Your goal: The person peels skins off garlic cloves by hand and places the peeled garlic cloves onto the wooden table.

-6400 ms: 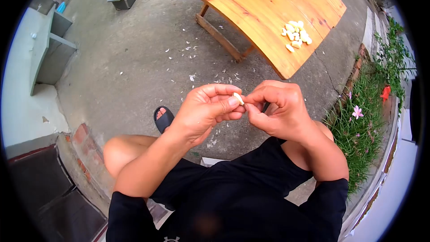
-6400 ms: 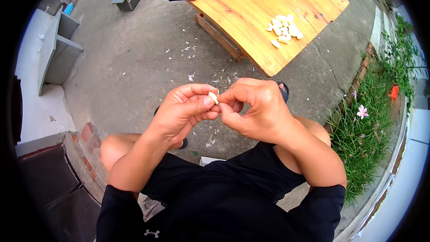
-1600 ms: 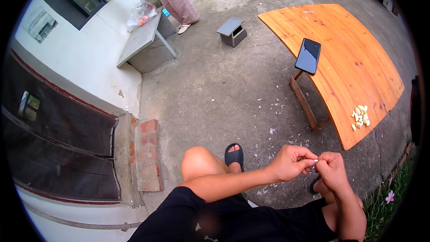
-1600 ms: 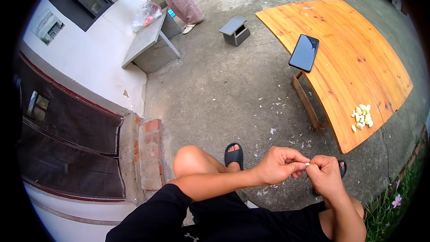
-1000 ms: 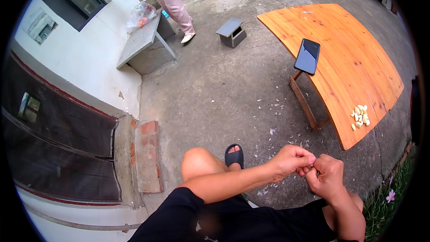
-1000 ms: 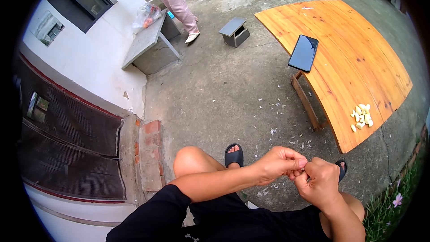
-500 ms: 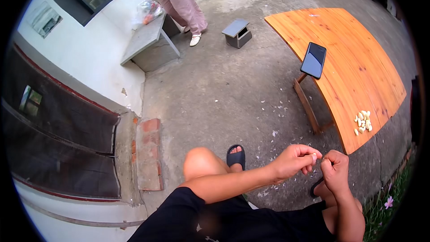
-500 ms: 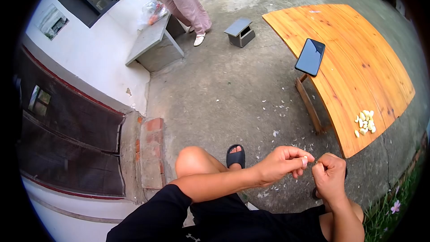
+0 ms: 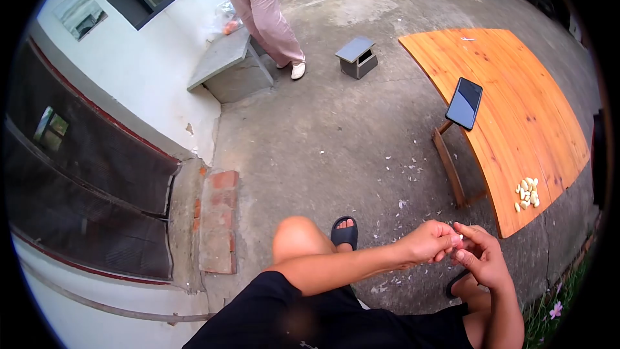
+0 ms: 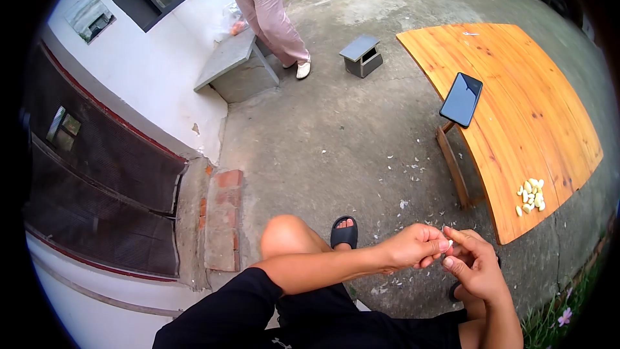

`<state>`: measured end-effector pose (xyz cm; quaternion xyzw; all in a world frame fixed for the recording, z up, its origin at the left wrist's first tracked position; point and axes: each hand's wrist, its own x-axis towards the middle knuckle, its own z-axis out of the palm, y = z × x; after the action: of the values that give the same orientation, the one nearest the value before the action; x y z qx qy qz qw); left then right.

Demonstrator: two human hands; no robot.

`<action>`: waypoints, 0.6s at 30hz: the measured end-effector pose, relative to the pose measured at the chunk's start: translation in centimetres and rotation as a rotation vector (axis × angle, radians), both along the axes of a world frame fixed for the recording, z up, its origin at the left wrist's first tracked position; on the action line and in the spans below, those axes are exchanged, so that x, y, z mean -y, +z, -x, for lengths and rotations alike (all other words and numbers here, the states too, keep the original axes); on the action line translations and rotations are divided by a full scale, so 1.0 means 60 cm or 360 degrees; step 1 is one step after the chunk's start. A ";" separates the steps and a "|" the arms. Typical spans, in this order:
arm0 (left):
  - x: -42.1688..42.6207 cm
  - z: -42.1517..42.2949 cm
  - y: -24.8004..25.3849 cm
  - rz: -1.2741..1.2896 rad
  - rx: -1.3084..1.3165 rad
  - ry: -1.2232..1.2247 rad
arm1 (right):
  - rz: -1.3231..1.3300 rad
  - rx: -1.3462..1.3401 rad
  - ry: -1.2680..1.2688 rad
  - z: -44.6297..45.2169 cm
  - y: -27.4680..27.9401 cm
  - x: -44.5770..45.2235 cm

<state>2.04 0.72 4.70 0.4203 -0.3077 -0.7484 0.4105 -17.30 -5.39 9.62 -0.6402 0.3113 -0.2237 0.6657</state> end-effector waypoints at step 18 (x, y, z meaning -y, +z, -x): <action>0.004 0.016 -0.021 0.0337 -0.0333 0.0110 | 0.0274 0.0272 -0.0397 -0.006 -0.018 -0.008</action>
<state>1.06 0.47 3.42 0.3047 -0.3257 -0.7370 0.5079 -16.95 -4.91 8.55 -0.6298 0.3103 -0.3842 0.5995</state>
